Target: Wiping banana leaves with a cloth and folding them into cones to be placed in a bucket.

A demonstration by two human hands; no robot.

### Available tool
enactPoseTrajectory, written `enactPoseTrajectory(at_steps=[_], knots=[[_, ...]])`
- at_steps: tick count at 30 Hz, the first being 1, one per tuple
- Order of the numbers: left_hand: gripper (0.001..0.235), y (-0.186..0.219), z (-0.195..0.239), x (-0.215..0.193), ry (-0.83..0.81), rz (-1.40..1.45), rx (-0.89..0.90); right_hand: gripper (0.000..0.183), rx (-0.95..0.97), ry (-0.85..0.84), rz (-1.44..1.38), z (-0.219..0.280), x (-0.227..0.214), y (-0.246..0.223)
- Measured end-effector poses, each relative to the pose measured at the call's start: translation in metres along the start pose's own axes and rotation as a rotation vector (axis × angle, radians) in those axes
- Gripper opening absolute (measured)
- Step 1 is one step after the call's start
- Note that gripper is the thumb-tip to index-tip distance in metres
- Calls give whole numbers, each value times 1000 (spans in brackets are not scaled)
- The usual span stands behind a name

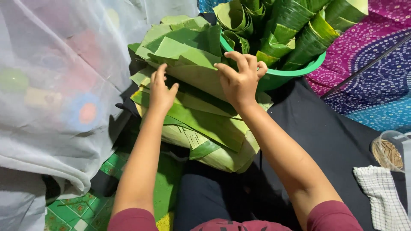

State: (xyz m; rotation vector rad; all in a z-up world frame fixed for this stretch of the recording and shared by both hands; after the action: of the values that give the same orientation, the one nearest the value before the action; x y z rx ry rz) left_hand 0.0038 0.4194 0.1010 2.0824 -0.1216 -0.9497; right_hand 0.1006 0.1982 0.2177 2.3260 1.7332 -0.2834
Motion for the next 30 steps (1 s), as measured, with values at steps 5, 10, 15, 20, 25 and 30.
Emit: enactPoseTrajectory(at_steps=[5,10,15,20,25,30], knots=[[55,3,-9,-12,139,-158,-19,16,27,1,-31,-13,-6,4],[16,-9,-25,-28,249,-288,99,14,13,-20,-61,-18,-3,13],[12,17,-34,-57,312,-278,356,22,248,-146,-184,-25,-8,30],[15,47,-42,-83,265,-199,394,7,499,-204,-374,-22,-10,60],[57,54,-48,-111,-8,37,224,9,730,-194,-629,-5,-9,91],[24,-3,-54,-103,-315,200,78,7,723,-204,-661,13,1,110]])
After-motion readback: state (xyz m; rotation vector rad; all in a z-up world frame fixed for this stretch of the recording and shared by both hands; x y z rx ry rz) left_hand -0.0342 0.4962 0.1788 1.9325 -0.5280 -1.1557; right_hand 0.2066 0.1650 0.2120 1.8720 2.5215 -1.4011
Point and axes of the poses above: each hand's wrist, its own z-axis away from the middle knuckle, its own x-axis out of the palm, y = z × x, the point moved 4 cm from there along -z, towards the middle knuckle, and after that the axes turned 8 degrees about -z, right-handed, at the moved point
